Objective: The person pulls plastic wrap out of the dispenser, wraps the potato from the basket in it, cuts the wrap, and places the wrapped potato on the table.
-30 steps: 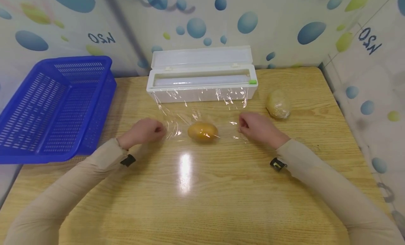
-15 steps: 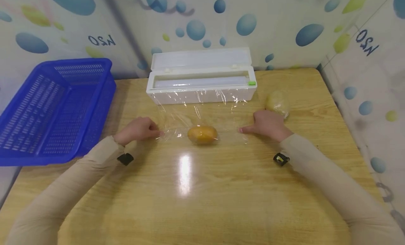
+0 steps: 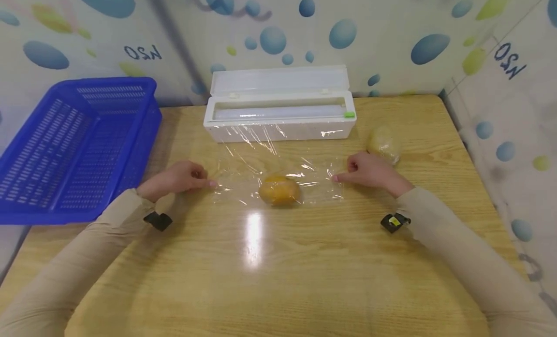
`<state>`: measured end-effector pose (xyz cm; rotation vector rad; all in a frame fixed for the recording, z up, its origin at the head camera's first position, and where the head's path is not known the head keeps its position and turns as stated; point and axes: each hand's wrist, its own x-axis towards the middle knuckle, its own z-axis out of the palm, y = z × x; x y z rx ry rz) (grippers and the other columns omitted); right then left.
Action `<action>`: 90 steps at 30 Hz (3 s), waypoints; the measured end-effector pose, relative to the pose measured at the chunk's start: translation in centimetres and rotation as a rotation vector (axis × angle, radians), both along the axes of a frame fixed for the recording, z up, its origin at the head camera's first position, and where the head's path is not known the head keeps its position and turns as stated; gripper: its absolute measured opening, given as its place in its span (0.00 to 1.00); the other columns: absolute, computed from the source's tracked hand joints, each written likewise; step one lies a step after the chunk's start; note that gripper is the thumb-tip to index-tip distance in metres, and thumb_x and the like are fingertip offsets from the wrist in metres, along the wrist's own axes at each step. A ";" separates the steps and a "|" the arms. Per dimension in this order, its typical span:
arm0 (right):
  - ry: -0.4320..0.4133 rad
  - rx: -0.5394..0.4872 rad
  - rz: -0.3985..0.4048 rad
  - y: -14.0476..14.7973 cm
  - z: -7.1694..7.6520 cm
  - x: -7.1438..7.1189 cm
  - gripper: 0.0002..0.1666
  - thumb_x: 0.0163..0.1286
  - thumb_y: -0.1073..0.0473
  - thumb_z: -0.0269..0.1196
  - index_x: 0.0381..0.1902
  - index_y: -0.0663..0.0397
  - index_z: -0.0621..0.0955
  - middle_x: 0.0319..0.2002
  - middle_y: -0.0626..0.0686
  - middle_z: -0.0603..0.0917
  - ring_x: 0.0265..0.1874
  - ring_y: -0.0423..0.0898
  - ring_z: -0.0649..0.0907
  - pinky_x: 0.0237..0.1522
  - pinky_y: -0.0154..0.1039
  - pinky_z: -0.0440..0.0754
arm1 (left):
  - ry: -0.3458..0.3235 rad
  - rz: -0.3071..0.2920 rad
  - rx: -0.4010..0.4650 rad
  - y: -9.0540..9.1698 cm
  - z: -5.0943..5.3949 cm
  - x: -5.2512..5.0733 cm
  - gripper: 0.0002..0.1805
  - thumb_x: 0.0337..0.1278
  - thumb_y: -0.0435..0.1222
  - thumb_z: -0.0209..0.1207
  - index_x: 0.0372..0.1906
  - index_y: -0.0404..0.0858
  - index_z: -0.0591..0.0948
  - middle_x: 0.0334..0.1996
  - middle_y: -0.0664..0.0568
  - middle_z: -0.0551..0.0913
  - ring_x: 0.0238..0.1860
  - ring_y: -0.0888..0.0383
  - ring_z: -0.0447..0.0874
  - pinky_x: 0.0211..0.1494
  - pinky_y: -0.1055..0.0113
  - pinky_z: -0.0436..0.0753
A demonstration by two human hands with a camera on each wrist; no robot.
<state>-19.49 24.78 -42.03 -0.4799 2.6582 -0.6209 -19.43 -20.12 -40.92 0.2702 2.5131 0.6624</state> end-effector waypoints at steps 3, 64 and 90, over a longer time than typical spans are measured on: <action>-0.028 -0.051 0.016 0.3 -0.1 0.0 0.25 0.62 0.42 0.67 0.19 0.50 0.70 0.17 0.45 0.67 0.19 0.41 0.67 0.22 0.35 0.62 | 0.038 0.009 -0.023 0.1 0.2 0.1 0.20 0.59 0.50 0.63 0.24 0.39 0.77 0.18 0.55 0.69 0.23 0.59 0.67 0.26 0.67 0.65; 0.011 -0.582 0.281 -8.6 -0.7 2.6 0.16 0.64 0.62 0.67 0.48 0.62 0.78 0.47 0.55 0.82 0.47 0.51 0.83 0.48 0.44 0.80 | 0.257 -0.447 0.530 9.3 -0.7 1.0 0.04 0.57 0.22 0.58 0.32 0.33 0.78 0.49 0.40 0.83 0.49 0.49 0.82 0.49 0.69 0.80; 0.712 -0.438 0.564 -9.3 -0.4 4.7 0.10 0.62 0.62 0.66 0.42 0.60 0.82 0.42 0.54 0.82 0.43 0.53 0.80 0.48 0.48 0.77 | 0.232 -0.444 0.538 9.2 -0.9 1.2 0.04 0.56 0.22 0.61 0.31 0.33 0.79 0.33 0.47 0.83 0.39 0.55 0.83 0.45 0.70 0.80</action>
